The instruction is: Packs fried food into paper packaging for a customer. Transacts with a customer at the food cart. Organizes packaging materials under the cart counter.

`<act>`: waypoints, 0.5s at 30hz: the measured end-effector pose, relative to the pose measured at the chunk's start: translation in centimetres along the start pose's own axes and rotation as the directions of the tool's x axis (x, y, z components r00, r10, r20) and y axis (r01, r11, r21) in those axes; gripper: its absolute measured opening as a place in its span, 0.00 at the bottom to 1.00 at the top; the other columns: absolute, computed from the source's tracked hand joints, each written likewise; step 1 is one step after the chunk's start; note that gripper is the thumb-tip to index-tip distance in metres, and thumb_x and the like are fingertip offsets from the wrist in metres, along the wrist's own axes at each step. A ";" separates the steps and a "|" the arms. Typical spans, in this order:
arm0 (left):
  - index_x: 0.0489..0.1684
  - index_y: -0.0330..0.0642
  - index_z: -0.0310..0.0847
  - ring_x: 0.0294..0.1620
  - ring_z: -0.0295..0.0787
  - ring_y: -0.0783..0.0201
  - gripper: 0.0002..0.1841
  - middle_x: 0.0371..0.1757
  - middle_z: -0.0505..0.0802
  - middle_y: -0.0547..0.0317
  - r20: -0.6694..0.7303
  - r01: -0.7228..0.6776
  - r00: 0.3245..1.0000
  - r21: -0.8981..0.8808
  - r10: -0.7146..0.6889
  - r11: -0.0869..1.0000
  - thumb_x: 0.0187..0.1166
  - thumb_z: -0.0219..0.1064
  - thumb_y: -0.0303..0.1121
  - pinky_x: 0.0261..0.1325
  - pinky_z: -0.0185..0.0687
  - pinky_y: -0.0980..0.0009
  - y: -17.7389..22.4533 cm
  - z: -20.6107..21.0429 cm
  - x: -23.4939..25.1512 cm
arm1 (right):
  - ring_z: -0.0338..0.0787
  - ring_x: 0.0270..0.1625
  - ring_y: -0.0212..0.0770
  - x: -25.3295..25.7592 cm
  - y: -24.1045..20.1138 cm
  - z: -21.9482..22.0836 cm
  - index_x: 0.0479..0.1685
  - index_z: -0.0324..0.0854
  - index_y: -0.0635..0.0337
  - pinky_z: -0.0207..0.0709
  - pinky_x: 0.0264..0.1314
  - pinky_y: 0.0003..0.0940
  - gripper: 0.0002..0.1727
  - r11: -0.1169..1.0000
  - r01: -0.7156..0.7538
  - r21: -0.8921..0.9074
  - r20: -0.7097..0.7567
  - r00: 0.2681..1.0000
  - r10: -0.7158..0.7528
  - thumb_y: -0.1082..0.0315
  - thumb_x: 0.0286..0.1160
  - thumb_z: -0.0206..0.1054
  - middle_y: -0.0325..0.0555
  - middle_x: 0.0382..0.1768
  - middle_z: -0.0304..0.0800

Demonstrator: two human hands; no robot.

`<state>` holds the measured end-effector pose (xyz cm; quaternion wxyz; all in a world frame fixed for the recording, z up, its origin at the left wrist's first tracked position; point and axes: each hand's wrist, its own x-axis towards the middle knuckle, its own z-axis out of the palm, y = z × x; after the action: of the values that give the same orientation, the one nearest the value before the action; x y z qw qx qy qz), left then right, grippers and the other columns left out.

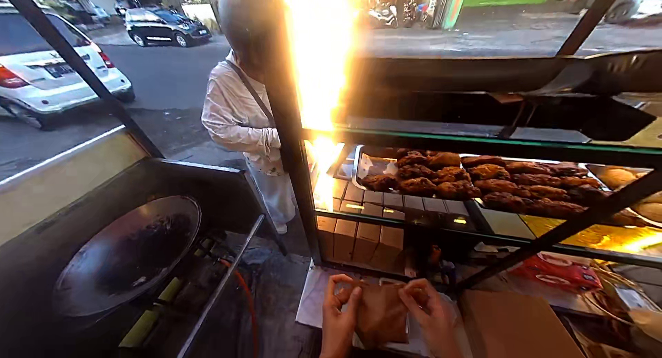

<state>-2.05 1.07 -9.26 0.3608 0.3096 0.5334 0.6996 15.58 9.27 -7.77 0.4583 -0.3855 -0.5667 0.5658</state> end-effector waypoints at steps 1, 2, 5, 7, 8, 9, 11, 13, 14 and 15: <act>0.60 0.31 0.72 0.34 0.96 0.56 0.14 0.36 0.96 0.46 -0.025 0.023 0.999 -0.002 -0.023 1.000 0.79 0.66 0.21 0.44 0.93 0.61 -1.6 -0.8 0.2 | 0.93 0.45 0.35 0.4 2.4 0.3 0.44 0.86 0.65 0.89 0.51 0.32 0.07 1.000 0.002 0.015 0.041 0.999 -0.002 0.81 0.70 0.69 0.42 0.40 0.95; 0.55 0.32 0.74 0.33 0.95 0.59 0.11 0.34 0.95 0.49 -0.050 0.036 0.998 0.012 -0.035 0.999 0.79 0.64 0.21 0.42 0.92 0.64 -3.2 -1.7 0.4 | 0.93 0.46 0.34 0.8 4.5 0.9 0.40 0.89 0.65 0.88 0.53 0.30 0.08 1.000 -0.012 0.021 0.078 0.997 0.011 0.83 0.70 0.66 0.43 0.41 0.95; 0.40 0.32 0.84 0.38 0.90 0.66 0.07 0.36 0.93 0.55 -0.094 0.045 0.995 0.110 -0.034 0.993 0.78 0.59 0.20 0.47 0.88 0.70 -8.4 -4.2 1.1 | 0.93 0.49 0.33 1.3 9.3 2.5 0.37 0.93 0.67 0.86 0.59 0.30 0.13 0.993 -0.111 -0.033 0.145 0.983 0.115 0.85 0.72 0.61 0.46 0.42 0.97; 0.38 0.32 0.88 0.45 0.91 0.67 0.11 0.40 0.94 0.55 -0.096 0.062 0.994 0.171 -0.046 0.983 0.79 0.57 0.19 0.55 0.87 0.68 -11.2 -5.5 1.5 | 0.93 0.52 0.34 1.6 11.6 3.3 0.40 0.94 0.66 0.85 0.63 0.32 0.14 0.985 -0.136 -0.105 0.182 0.971 0.154 0.84 0.74 0.60 0.47 0.44 0.98; 0.38 0.33 0.89 0.48 0.91 0.66 0.12 0.42 0.95 0.54 -0.099 0.079 0.993 0.187 -0.061 0.979 0.80 0.56 0.19 0.59 0.86 0.67 -12.1 -5.9 1.6 | 0.93 0.54 0.35 1.8 12.6 3.6 0.41 0.94 0.64 0.85 0.65 0.33 0.15 0.980 -0.132 -0.150 0.207 0.965 0.161 0.83 0.75 0.60 0.46 0.46 0.98; 0.39 0.33 0.89 0.50 0.91 0.65 0.13 0.43 0.95 0.54 -0.105 0.093 0.992 0.193 -0.073 0.977 0.81 0.55 0.19 0.62 0.86 0.66 -12.9 -6.2 1.7 | 0.93 0.56 0.35 2.0 13.4 3.8 0.43 0.95 0.63 0.84 0.66 0.34 0.15 0.972 -0.124 -0.199 0.231 0.958 0.170 0.82 0.76 0.60 0.46 0.47 0.98; 0.45 0.32 0.88 0.54 0.91 0.64 0.15 0.48 0.95 0.52 -0.121 0.117 0.988 0.183 -0.096 0.976 0.83 0.51 0.20 0.66 0.84 0.65 -13.9 -6.4 1.7 | 0.93 0.58 0.35 2.1 14.0 3.9 0.47 0.95 0.60 0.83 0.69 0.34 0.16 0.955 -0.097 -0.279 0.279 0.944 0.177 0.80 0.78 0.60 0.44 0.49 0.98; 0.52 0.31 0.85 0.54 0.91 0.63 0.14 0.50 0.94 0.50 -0.146 0.118 0.985 0.167 -0.094 0.979 0.84 0.52 0.22 0.64 0.85 0.65 -14.2 -6.4 1.7 | 0.92 0.58 0.34 2.5 14.2 3.8 0.49 0.95 0.59 0.83 0.68 0.34 0.16 0.949 -0.066 -0.308 0.307 0.937 0.165 0.80 0.78 0.60 0.43 0.50 0.97; 0.57 0.31 0.82 0.54 0.91 0.62 0.13 0.51 0.94 0.49 -0.162 0.107 0.983 0.156 -0.082 0.982 0.84 0.56 0.24 0.63 0.86 0.65 -14.2 -6.3 1.6 | 0.92 0.58 0.34 2.6 14.3 3.7 0.51 0.94 0.59 0.84 0.67 0.33 0.16 0.950 -0.058 -0.306 0.310 0.938 0.157 0.78 0.78 0.60 0.43 0.52 0.97; 0.64 0.30 0.78 0.54 0.91 0.61 0.16 0.53 0.93 0.47 -0.174 0.093 0.983 0.153 -0.066 0.984 0.81 0.63 0.28 0.62 0.87 0.63 -14.1 -6.3 1.2 | 0.92 0.58 0.34 2.6 14.5 3.4 0.55 0.92 0.60 0.85 0.66 0.33 0.15 0.953 -0.060 -0.296 0.307 0.939 0.154 0.77 0.79 0.61 0.44 0.55 0.96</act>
<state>-5.42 1.17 -24.40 0.3161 0.2561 0.6285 0.6630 10.38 11.69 -21.72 0.2667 -0.3782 -0.6876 0.5596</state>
